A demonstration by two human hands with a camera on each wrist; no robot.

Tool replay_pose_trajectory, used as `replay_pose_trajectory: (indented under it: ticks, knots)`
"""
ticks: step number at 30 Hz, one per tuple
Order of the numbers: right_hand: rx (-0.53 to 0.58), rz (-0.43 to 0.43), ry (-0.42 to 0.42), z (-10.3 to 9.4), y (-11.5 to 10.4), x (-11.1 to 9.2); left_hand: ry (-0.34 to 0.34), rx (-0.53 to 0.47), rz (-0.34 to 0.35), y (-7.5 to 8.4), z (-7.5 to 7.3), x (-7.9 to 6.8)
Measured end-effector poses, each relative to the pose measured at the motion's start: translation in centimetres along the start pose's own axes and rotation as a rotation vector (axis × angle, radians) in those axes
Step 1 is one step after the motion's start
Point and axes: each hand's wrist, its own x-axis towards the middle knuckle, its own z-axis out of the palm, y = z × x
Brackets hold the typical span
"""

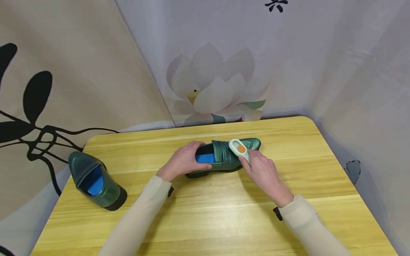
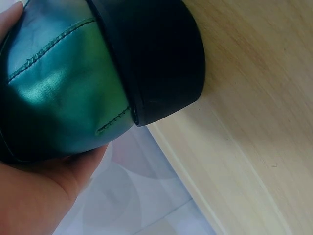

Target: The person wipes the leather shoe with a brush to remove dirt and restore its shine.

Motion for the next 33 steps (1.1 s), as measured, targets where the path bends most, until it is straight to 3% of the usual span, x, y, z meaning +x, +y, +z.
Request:
replay_pose_trajectory:
  ticks: [7,10,18,27,30,33]
  knots:
    - [-0.069,0.023,0.102,-1.2,2.8,0.4,0.001,0.007,0.006,0.0,0.0,0.1]
    - [-0.065,0.028,0.129,-1.5,2.9,0.6,-0.005,0.009,0.001,0.1,0.0,0.1]
    - [-0.002,-0.022,0.006,-0.4,-0.6,0.8,0.0,0.002,-0.003,0.1,0.0,0.0]
    - [-0.12,0.042,0.107,-2.6,3.4,1.6,0.008,0.011,0.001,0.0,0.1,0.1]
    - [-0.12,0.025,0.08,-2.3,3.0,2.0,0.006,0.009,-0.002,0.0,0.1,0.1]
    - [-0.111,-0.019,0.006,-1.2,1.2,2.3,0.006,0.004,-0.007,0.0,0.1,0.1]
